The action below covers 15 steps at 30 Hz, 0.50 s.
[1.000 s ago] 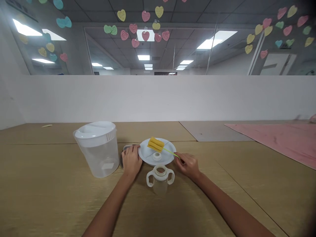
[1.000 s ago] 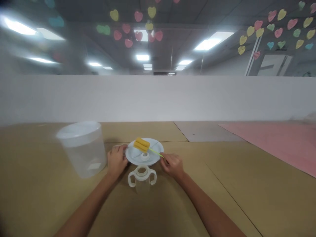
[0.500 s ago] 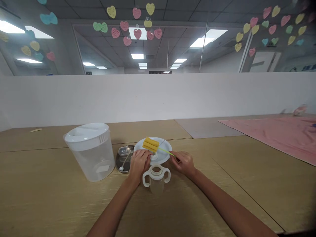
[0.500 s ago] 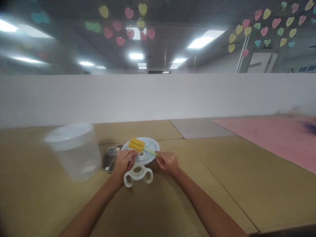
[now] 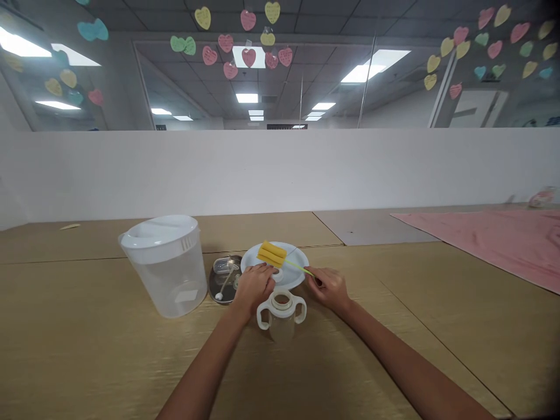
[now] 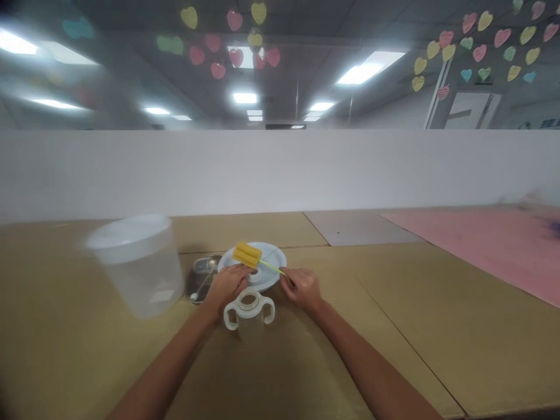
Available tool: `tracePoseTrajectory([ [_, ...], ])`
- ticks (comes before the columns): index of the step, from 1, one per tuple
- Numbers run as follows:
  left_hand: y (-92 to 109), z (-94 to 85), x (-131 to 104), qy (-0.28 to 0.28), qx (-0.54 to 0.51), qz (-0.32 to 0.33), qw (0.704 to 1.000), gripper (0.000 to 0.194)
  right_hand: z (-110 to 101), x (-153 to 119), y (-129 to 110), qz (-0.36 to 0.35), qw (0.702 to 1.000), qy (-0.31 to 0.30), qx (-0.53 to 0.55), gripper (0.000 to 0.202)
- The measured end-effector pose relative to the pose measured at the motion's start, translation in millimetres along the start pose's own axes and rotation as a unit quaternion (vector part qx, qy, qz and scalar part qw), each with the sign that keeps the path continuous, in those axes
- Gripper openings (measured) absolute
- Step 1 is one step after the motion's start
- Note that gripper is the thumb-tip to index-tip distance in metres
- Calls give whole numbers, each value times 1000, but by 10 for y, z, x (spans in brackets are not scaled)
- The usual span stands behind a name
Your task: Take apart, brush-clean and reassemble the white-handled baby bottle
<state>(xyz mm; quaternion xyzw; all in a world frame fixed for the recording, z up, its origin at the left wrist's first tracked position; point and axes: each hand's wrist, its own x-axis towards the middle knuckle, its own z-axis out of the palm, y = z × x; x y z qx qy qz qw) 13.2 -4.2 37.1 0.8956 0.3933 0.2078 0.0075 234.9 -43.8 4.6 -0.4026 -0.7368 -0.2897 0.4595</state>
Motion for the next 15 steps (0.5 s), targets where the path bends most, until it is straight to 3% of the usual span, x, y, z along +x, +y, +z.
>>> tracePoseTrajectory([
  [7,-33,-6,11,-28,35,3,999,38,1,-2,-5,7,1000,-2,-4,17],
  [15,-31,8,-1,-16,58,-2,998,33,3,-3,-7,9,1000,-1,-4,17],
])
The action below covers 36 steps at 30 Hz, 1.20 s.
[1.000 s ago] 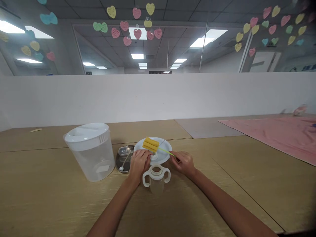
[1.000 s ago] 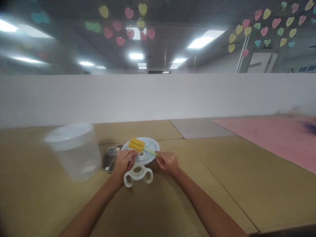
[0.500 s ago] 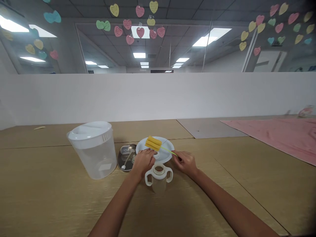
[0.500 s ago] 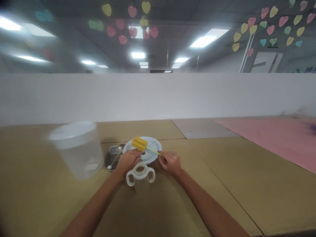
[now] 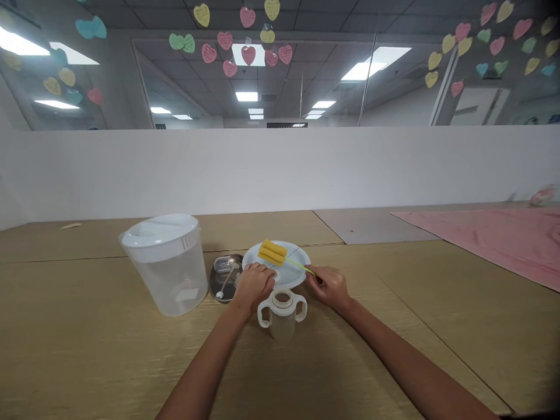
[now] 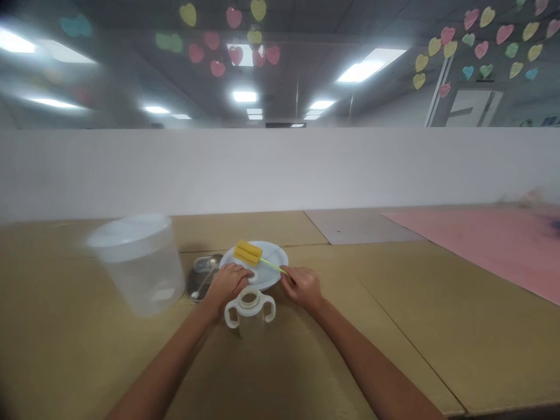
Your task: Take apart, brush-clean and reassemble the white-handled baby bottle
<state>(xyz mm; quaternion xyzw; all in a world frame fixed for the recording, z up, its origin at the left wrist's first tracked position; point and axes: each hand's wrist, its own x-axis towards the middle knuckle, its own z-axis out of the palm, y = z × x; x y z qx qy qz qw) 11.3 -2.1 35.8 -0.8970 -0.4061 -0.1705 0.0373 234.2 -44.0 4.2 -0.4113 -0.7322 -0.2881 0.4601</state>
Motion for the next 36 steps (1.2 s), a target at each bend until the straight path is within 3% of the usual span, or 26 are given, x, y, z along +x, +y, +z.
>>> tracePoseTrajectory([
  [14,-8,15,-71,87,31,-61,994,34,-22,29,-20,-12,1000,1,5,17],
  [19,-2,51,-91,128,-47,-66,988,30,-21,27,-13,-17,1000,2,4,16],
  [23,7,66,-85,167,-162,-81,969,25,-15,21,-7,-19,1000,1,2,16],
  [30,-9,-16,-104,254,-248,-127,926,37,-1,9,-10,-12,1000,2,4,18],
  [36,14,-17,-126,332,-346,-179,859,34,2,11,-19,-6,1000,4,7,18],
])
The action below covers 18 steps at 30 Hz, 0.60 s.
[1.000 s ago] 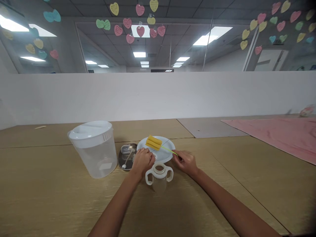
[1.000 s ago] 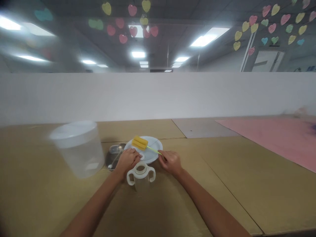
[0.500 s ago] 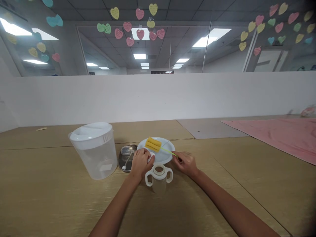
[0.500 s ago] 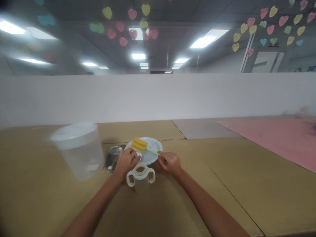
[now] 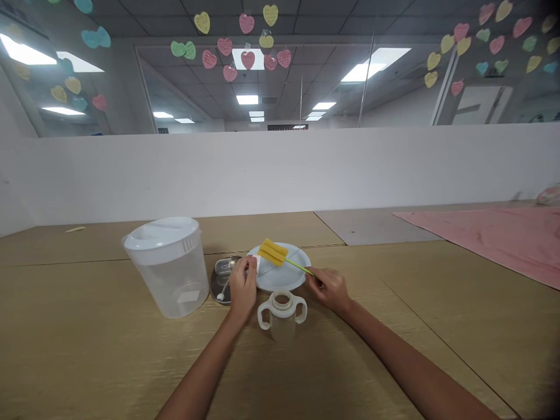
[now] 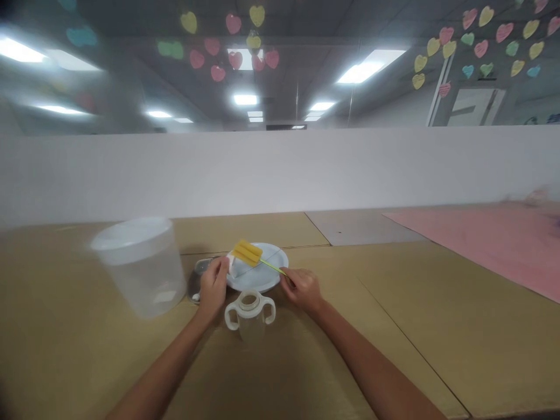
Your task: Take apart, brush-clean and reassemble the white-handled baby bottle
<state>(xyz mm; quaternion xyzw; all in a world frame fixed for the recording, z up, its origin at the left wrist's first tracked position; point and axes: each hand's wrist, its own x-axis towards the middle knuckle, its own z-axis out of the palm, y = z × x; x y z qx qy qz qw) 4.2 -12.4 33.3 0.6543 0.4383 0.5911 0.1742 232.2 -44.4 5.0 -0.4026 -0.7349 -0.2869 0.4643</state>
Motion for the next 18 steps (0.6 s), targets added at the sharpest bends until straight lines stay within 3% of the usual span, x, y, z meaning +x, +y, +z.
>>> tracePoseTrajectory([
  [6,26,-16,7,37,-18,-29,999,34,14,-15,-13,-5,1000,-18,5,19],
  [13,59,-26,-20,-25,59,98,993,28,21,-35,0,5,1000,-28,12,19],
  [18,112,-55,-38,-29,86,121,988,24,18,-35,-5,15,999,-33,18,20],
])
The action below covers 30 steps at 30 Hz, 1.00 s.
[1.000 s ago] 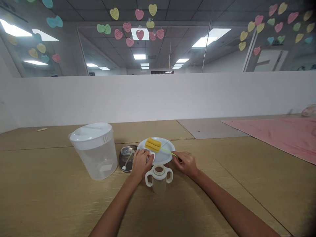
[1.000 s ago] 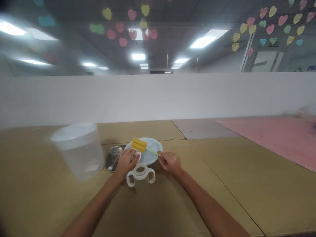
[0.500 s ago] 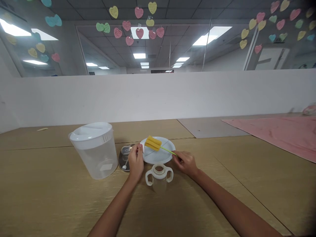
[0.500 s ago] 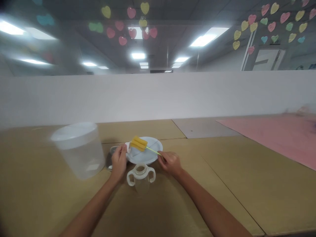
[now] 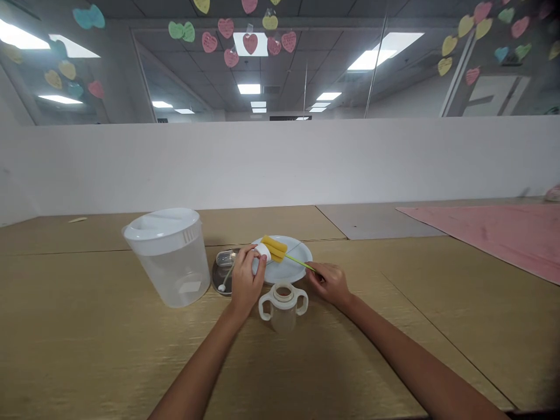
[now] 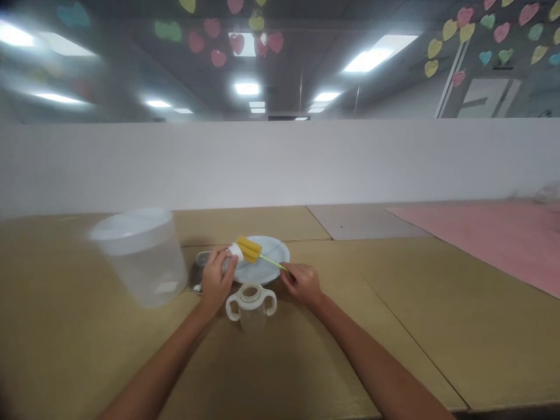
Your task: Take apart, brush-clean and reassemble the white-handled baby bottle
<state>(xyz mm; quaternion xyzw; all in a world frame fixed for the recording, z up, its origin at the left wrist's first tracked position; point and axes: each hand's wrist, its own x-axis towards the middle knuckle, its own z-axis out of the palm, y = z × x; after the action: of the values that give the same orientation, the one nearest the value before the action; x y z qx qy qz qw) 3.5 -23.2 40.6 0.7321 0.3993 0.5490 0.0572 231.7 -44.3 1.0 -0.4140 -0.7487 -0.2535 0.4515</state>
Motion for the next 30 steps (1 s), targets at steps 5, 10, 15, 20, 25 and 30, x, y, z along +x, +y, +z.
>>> tracePoseTrajectory([
  [5,0,-13,0,12,16,1,1000,22,-2,-1,-10,1,1000,-5,3,20],
  [10,-8,-8,4,22,30,3,999,18,0,-1,-8,-4,1000,-6,3,20],
  [15,-15,-28,20,36,67,-4,997,13,3,0,-1,-9,1000,1,2,18],
  [20,-69,-83,67,18,177,2,984,10,11,-1,5,-17,1000,6,2,17],
  [25,-164,-157,136,-39,327,0,944,18,9,5,7,-18,1000,8,0,16],
  [30,-200,-254,191,-133,396,-75,905,31,8,10,4,-14,1000,13,-1,16],
])
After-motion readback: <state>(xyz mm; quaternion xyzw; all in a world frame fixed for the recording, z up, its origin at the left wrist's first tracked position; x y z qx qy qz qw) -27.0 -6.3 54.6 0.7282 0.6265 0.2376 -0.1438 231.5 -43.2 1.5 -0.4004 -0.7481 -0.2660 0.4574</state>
